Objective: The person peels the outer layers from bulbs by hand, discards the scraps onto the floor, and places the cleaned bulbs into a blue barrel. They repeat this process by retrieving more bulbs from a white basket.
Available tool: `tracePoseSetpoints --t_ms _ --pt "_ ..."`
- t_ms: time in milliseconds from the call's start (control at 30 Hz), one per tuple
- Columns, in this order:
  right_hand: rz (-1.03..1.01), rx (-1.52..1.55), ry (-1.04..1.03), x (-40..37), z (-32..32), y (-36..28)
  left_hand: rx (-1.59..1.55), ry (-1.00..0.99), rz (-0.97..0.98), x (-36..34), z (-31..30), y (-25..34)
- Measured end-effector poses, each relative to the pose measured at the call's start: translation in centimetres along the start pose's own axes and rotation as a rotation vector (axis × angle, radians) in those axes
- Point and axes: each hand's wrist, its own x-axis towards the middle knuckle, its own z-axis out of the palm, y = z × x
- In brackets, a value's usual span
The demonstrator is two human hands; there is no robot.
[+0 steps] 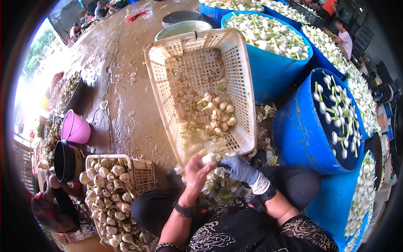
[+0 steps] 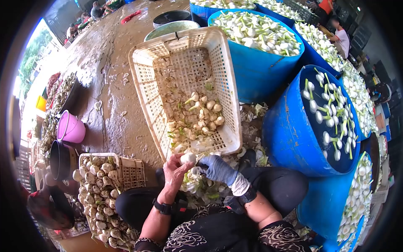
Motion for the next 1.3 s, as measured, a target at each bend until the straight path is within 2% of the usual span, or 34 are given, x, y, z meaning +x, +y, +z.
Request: tracePoseSetpoints --t_ms 33,67,100,133,200,233,267,367,433,467,533,567,633,733,833,967,1067,1167,1233,1267,1300 --pt "0.040 -0.051 0.045 -0.2 1.0 0.5 -0.158 -0.053 0.049 -0.4 0.5 0.7" --pt "0.081 -0.100 0.091 -0.3 1.9 1.1 -0.158 -0.052 0.049 -0.3 0.4 0.6" --pt "-0.009 -0.075 0.226 0.2 2.1 0.9 -0.029 -0.051 0.097 -0.1 0.2 0.5" --pt "-0.008 -0.074 0.225 0.2 1.7 0.7 0.101 -0.049 0.145 0.0 0.1 0.3" --pt "0.356 0.243 0.076 0.0 0.2 -0.4 0.080 -0.057 0.127 -0.1 0.0 -0.1" --pt "0.421 0.328 0.087 0.0 0.1 -0.7 0.104 -0.091 0.154 -0.2 -0.2 0.4" --pt "0.423 0.326 0.088 -0.1 -0.3 -0.5 0.127 -0.125 0.182 -0.2 -0.2 0.6" --pt "0.379 0.466 -0.012 -0.3 -1.8 -0.3 -0.060 -0.097 0.130 0.3 -0.2 0.2" --pt "0.507 0.475 0.001 -0.2 -2.6 -1.8 -0.104 -0.057 0.017 1.0 -0.8 -0.4" --pt "0.507 0.474 0.002 -0.2 -2.4 -1.3 -0.103 -0.058 0.018 0.9 -0.8 -0.7" --pt "0.145 -0.115 0.126 0.0 -1.9 -0.6 0.074 -0.004 0.124 0.6 -0.8 0.0" --pt "0.145 -0.113 0.127 -0.3 -1.7 -0.4 0.076 -0.004 0.123 0.4 -0.8 0.5" --pt "0.176 -0.241 0.127 -0.2 -1.8 -2.3 0.324 0.009 0.382 0.1 -0.6 1.7" --pt "0.161 -0.246 0.117 -0.2 -1.8 -1.8 0.352 -0.003 0.471 0.4 -0.7 1.3" --pt "0.159 -0.202 0.092 -0.4 -1.9 -0.8 0.383 -0.058 0.463 0.4 -0.8 1.0" --pt "0.146 -0.174 0.080 -0.7 -1.5 0.0 0.412 -0.033 0.459 0.7 -0.9 0.2" --pt "0.122 -0.155 0.074 -0.8 -1.4 -0.5 0.502 -0.012 0.377 1.2 -0.9 -0.7" --pt "0.137 -0.106 -0.035 -0.8 -1.6 -0.8 0.582 -0.002 0.381 1.9 -1.1 -2.0" --pt "0.059 -0.030 0.009 -1.0 -1.7 -0.9 0.796 -0.048 0.279 2.2 -1.2 -2.6" --pt "0.061 -0.030 0.012 -1.0 -1.8 -0.8 0.796 -0.051 0.281 2.4 -1.2 -3.2" --pt "0.005 -0.027 0.071 -0.9 -1.9 -0.7 0.931 -0.217 0.178 2.5 -1.1 -3.3"
